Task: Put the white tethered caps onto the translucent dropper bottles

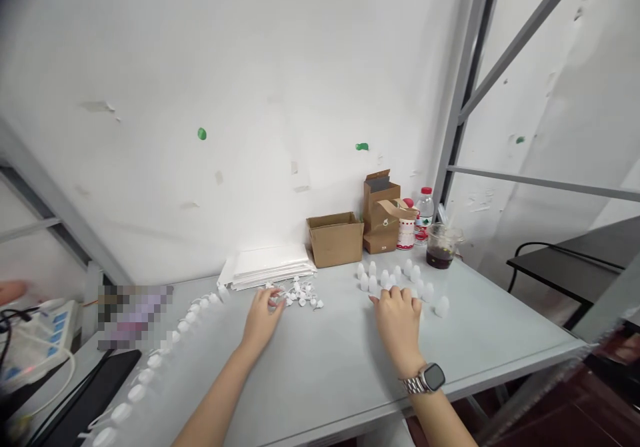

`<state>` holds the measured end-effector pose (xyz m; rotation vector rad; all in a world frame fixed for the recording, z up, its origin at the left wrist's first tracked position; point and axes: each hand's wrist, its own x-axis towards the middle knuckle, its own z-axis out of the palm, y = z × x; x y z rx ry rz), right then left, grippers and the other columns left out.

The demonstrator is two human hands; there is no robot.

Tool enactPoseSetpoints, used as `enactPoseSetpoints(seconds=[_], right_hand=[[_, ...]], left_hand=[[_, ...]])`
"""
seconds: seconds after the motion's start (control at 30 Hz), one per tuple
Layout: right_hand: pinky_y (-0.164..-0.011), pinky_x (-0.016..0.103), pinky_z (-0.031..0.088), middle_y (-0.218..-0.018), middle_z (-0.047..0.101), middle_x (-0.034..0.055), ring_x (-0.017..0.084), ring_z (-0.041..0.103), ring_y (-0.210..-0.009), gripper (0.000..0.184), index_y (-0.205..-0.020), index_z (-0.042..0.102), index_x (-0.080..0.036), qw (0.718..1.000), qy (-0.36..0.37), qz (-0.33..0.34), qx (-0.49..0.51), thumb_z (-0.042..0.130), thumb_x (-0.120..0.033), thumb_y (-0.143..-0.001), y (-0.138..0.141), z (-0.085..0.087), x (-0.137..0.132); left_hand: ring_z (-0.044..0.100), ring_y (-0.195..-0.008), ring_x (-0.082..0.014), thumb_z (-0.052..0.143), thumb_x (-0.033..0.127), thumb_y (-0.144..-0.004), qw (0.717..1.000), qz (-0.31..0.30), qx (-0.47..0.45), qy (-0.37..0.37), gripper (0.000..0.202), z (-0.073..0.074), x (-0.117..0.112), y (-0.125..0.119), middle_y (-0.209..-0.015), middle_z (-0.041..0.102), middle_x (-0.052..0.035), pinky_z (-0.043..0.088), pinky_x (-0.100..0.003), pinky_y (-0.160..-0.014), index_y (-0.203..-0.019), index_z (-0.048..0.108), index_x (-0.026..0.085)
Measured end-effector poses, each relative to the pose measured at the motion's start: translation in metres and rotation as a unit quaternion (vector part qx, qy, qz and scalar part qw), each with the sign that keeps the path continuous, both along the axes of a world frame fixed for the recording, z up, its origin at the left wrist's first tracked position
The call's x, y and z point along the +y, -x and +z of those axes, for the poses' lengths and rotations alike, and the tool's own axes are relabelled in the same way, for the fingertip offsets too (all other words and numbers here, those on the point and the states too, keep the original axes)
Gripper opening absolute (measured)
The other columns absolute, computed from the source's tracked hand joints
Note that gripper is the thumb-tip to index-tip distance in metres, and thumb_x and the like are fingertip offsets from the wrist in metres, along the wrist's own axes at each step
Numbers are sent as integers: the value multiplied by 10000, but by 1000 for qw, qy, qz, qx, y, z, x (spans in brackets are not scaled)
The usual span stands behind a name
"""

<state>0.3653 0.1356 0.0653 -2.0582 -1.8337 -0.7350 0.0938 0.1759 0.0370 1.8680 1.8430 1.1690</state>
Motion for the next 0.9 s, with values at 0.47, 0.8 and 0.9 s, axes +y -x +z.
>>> enactPoseSetpoints(seconds=[0.47, 0.8, 0.9], right_hand=[[-699, 349, 265, -610, 642, 28, 185, 564, -633, 383, -660, 576, -191, 967, -25, 177, 182, 324, -348, -903, 53, -21, -7], [-690, 356, 315, -610, 598, 29, 168, 539, -563, 394, -670, 591, -189, 957, -23, 220, 187, 346, -424, -871, 78, -42, -11], [-644, 330, 364, -702, 580, 56, 183, 541, -622, 363, -733, 618, -198, 945, 3, 258, 201, 376, -435, -863, 84, -45, -6]], left_hand=[[515, -906, -214, 546, 182, -724, 995, 32, 51, 83, 69, -2, 3, 11, -834, 549, -53, 377, -322, -832, -715, 614, 193], [562, -563, -146, 356, 296, -844, 984, 54, -137, 103, 155, 16, -3, 8, -671, 560, -7, 416, -276, -589, -822, 489, 221], [571, -472, -119, 386, 290, -831, 964, 16, -235, 123, 81, 18, -2, 1, -629, 580, 19, 397, -222, -468, -816, 424, 220]])
